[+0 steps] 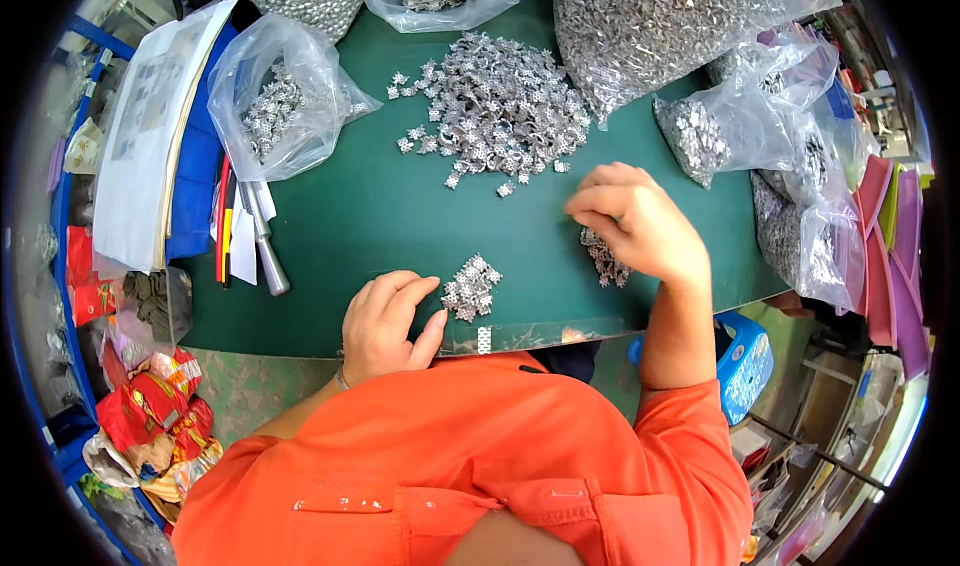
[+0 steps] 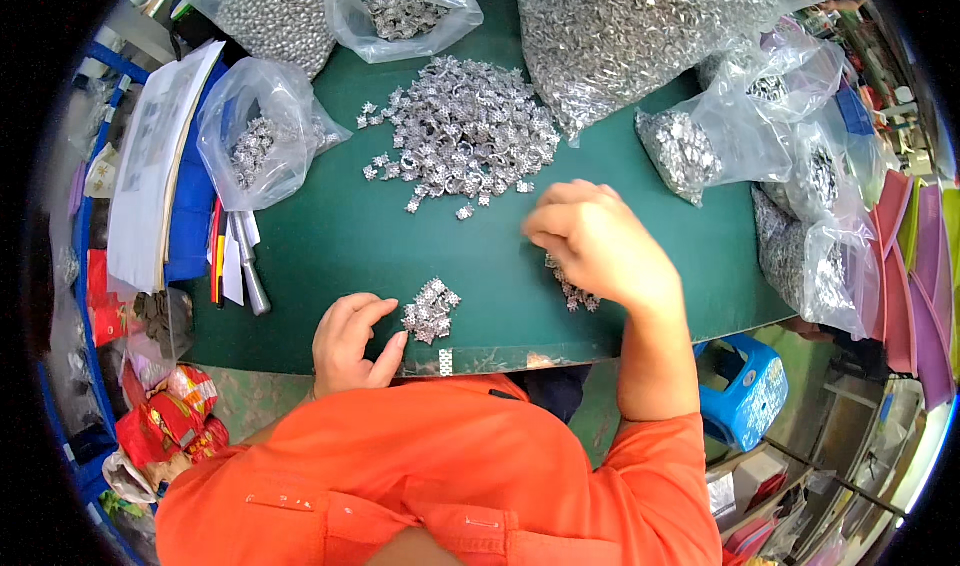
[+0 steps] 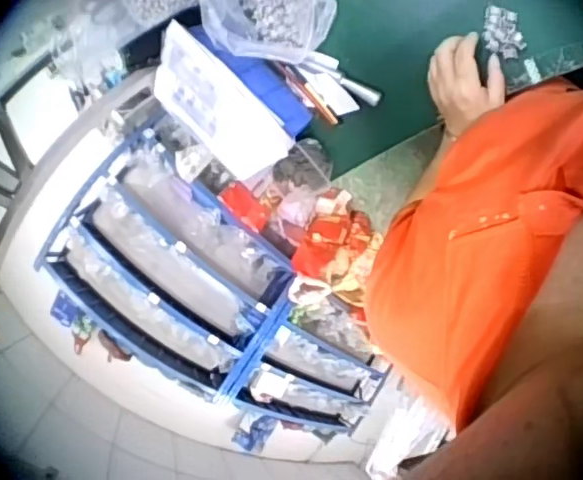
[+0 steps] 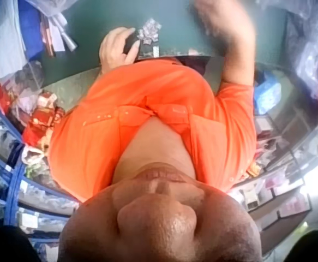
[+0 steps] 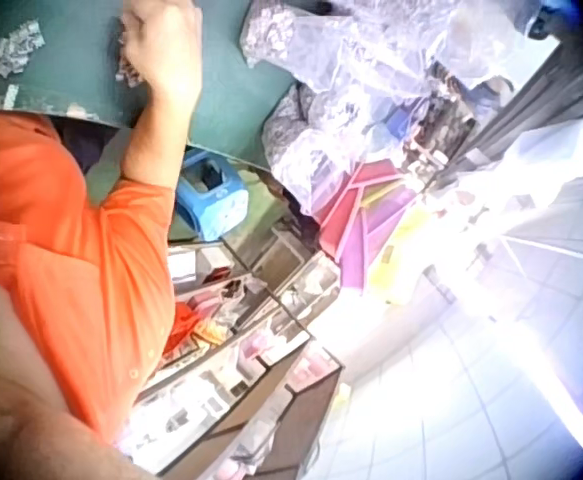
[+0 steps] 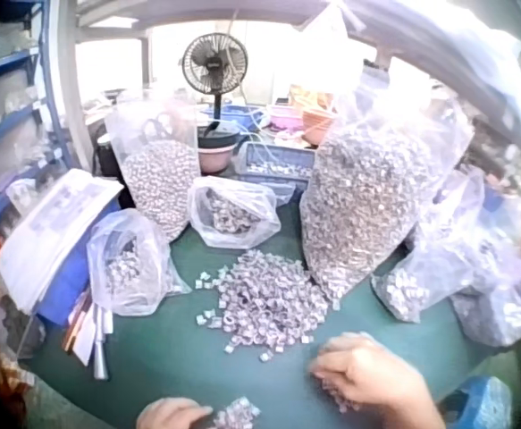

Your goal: The person picks up metal parts from a pile on the table by hand and places them into smaller organized groups on the workstation surface.

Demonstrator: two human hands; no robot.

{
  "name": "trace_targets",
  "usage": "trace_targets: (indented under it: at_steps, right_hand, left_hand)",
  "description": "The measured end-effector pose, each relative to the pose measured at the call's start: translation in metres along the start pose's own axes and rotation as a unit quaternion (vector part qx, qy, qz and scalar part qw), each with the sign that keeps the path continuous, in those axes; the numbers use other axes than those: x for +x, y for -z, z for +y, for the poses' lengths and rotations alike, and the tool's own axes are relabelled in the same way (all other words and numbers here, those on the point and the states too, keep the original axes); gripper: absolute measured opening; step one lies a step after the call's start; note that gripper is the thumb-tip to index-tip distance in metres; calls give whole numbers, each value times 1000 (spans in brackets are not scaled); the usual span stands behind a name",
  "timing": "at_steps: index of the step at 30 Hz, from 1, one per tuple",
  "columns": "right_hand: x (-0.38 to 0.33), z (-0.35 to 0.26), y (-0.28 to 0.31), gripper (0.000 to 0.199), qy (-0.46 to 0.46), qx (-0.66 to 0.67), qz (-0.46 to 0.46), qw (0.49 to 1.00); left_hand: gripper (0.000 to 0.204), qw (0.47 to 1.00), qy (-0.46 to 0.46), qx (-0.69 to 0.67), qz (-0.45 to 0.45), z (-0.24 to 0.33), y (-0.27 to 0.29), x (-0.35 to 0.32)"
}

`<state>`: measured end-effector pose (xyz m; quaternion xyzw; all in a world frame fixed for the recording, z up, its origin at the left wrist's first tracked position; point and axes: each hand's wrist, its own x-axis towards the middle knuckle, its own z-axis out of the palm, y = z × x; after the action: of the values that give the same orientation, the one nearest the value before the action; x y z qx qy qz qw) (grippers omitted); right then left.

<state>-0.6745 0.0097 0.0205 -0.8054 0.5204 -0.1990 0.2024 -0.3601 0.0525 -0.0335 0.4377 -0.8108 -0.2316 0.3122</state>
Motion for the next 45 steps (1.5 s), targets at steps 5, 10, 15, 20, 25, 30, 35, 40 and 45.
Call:
trace_targets:
  at_steps: [5,10,15,20,25,30,35,40,45]
  right_hand:
    - [34,-16,-48,21,96,-22,85,992]
    - [28,-11,-41,18,73,74,27,994]
    - [28,-12,-43,13,6,77,70,995]
    - [22,-13,-41,6,27,23,6,999]
    - [2,6,13,14,-46,20,-154,987]
    - [29,-12,-29,36,29,-25,44,998]
    - [32,-7,-38,44,47,45,49,997]
    - [30,-11,-39,42,65,48,15,997]
    - [17,-7,-37,30,26,36,16,999]
  left_hand:
    - [37,1000,21,-19,-8,1,0,0]
    - [37,1000,21,-24,0,0,0,-2]
    - [38,1000,-4,-14,0,-3,0,-1]
    - [37,999,27,-28,-9,0,1,-1]
    - [36,1000,21,-21,-4,-1,1,-1]
    - [35,1000,23,-20,-1,0,0,0]
    - [35,999,25,-31,-3,-1,1,0]
    - [35,999,33,-39,-9,0,2,0]
    - [35,999,31,-43,-3,0,1,0]
